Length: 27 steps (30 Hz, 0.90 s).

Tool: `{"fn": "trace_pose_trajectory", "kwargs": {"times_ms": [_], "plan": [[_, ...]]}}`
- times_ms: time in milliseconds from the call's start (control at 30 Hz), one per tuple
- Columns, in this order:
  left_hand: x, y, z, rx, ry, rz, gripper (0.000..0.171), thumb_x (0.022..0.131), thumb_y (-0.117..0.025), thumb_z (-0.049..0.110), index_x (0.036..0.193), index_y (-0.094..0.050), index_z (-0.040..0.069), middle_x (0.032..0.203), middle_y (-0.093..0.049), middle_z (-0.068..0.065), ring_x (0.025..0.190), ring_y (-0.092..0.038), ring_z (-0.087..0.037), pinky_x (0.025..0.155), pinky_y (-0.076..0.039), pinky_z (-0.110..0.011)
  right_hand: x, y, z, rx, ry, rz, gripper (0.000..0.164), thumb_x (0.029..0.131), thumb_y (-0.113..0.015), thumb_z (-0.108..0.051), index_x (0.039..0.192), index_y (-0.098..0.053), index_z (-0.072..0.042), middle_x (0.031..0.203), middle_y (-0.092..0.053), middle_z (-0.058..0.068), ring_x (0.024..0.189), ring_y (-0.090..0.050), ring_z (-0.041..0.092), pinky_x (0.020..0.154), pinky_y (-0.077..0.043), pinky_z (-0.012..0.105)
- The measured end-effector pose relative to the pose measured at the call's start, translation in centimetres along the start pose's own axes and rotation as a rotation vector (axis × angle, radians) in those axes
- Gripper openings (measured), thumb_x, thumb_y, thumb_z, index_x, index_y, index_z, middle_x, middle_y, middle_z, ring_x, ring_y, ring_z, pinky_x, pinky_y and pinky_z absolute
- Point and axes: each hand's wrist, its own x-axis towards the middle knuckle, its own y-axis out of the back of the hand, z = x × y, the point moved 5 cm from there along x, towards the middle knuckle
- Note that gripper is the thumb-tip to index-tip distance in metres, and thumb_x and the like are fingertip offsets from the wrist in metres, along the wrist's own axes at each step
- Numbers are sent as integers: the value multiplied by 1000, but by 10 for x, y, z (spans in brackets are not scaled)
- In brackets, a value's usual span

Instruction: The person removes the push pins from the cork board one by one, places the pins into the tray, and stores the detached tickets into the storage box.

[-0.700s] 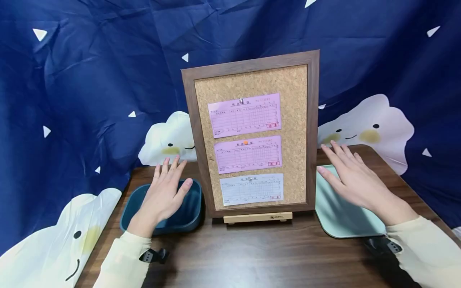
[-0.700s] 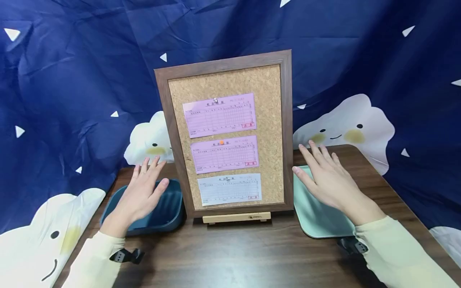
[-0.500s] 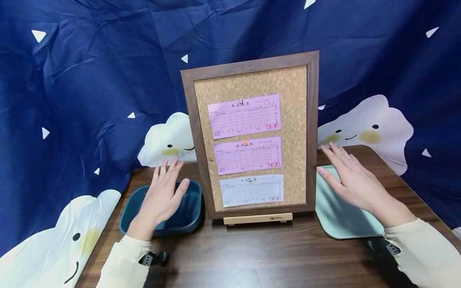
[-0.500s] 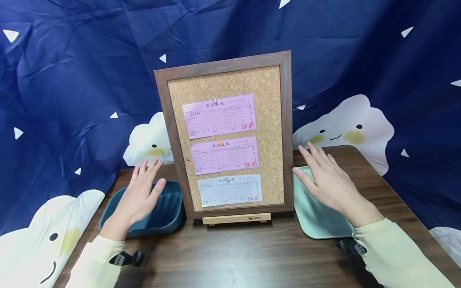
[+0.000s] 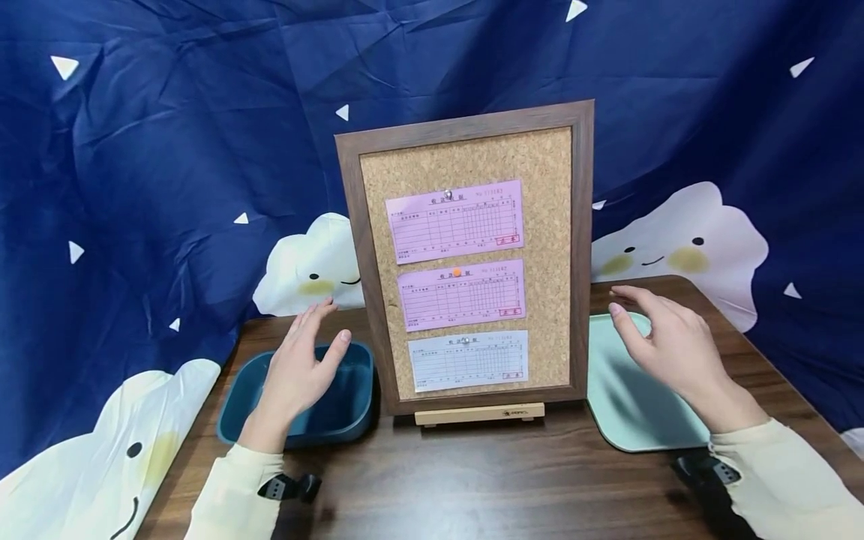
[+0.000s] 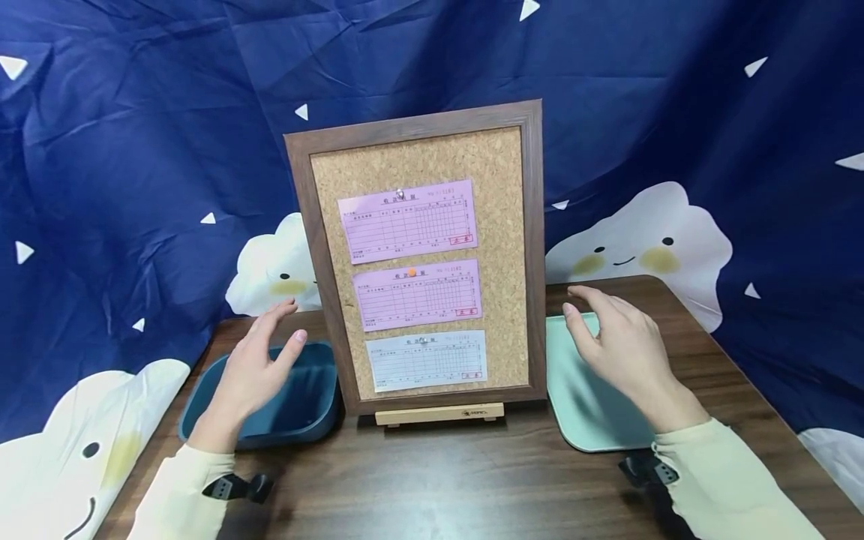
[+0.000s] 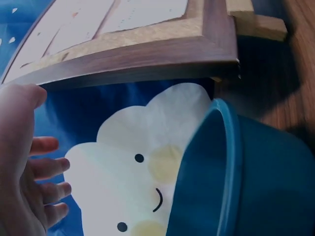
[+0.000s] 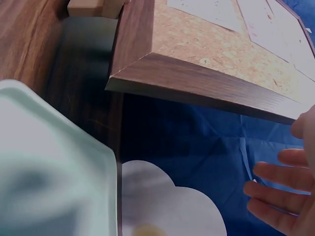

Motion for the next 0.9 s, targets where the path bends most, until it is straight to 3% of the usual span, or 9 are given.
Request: {"fn": "trace_pose_trajectory", "kwargs": {"times_ms": [167,300,400,633,900], "plan": [[-2,4,2,-78,-5,19,54,112,-55,44,157,-50,16,150,-67,-13,135,-67,-37,107,-53,-65,-1,3,-3,54,34,119,28,96,-71,-11,123,-77,-5,107,-82,17,88,-71,22,73,-43,32],[-1,4,4,-120,-15,33,49,112,-58,39,153,-55,13,138,-75,-14,126,-72,-35,104,-56,-62,0,6,-3,104,33,152,27,95,-72,-7,121,-78,-4,106,-82,17,94,-57,-13,73,-41,26],[0,4,6,-163,-19,37,47,112,-59,36,150,-58,11,137,-75,-13,125,-72,-33,106,-56,-58,0,9,-3,134,36,166,26,95,-72,-5,120,-78,-2,104,-81,18,99,-46,-28,72,-40,23],[4,4,10,-254,-29,14,44,113,-58,32,151,-57,10,145,-69,-10,129,-68,-27,108,-55,-40,2,11,-11,220,51,167,26,95,-71,0,120,-78,-1,102,-81,17,100,-52,-25,76,-39,10],[7,4,15,-344,-76,68,38,111,-62,23,147,-63,11,140,-71,-14,127,-70,-31,105,-48,-16,5,14,-20,268,77,172,27,93,-71,5,118,-79,0,103,-80,18,103,-55,-22,79,-37,7]]}}
